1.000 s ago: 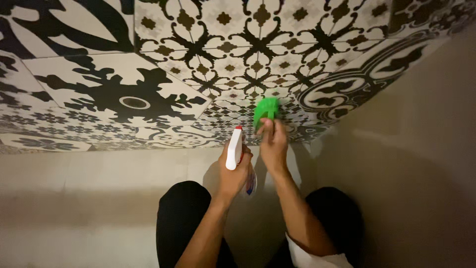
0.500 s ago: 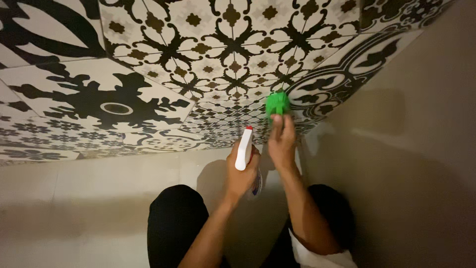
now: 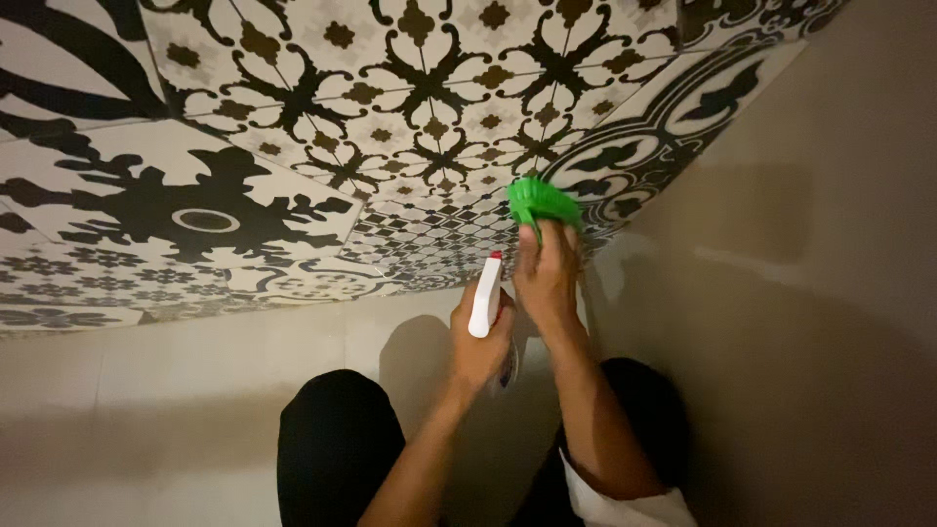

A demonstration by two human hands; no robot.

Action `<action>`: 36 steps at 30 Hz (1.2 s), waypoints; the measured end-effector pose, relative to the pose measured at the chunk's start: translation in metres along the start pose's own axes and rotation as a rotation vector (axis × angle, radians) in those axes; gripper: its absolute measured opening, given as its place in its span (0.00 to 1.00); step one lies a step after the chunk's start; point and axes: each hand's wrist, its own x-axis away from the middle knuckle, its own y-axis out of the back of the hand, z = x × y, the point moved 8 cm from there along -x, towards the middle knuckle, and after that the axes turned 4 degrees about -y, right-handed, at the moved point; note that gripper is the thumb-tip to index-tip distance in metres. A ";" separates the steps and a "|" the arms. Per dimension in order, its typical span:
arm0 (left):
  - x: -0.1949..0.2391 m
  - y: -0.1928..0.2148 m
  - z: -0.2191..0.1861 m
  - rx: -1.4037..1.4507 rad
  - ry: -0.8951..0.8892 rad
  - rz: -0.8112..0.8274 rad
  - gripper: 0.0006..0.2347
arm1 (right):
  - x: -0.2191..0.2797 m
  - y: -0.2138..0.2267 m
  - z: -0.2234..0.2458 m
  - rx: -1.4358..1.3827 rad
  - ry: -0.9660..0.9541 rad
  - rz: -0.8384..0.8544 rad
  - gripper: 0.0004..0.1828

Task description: The person sprays a cleaning solution onto the patterned tiles and wipes them with a green cloth.

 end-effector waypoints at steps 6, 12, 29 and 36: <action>-0.004 -0.006 0.004 0.019 -0.030 -0.033 0.15 | 0.023 -0.006 -0.054 0.282 -0.010 -0.123 0.11; -0.017 -0.033 0.012 -0.074 -0.004 0.172 0.16 | 0.044 -0.024 -0.118 -0.141 -0.513 0.097 0.19; -0.033 -0.068 0.047 -0.369 0.009 0.339 0.12 | 0.011 0.017 -0.086 -0.165 -0.561 -0.026 0.29; -0.032 -0.064 0.047 -0.208 0.072 0.328 0.14 | 0.062 -0.029 -0.160 -0.133 -0.787 0.045 0.25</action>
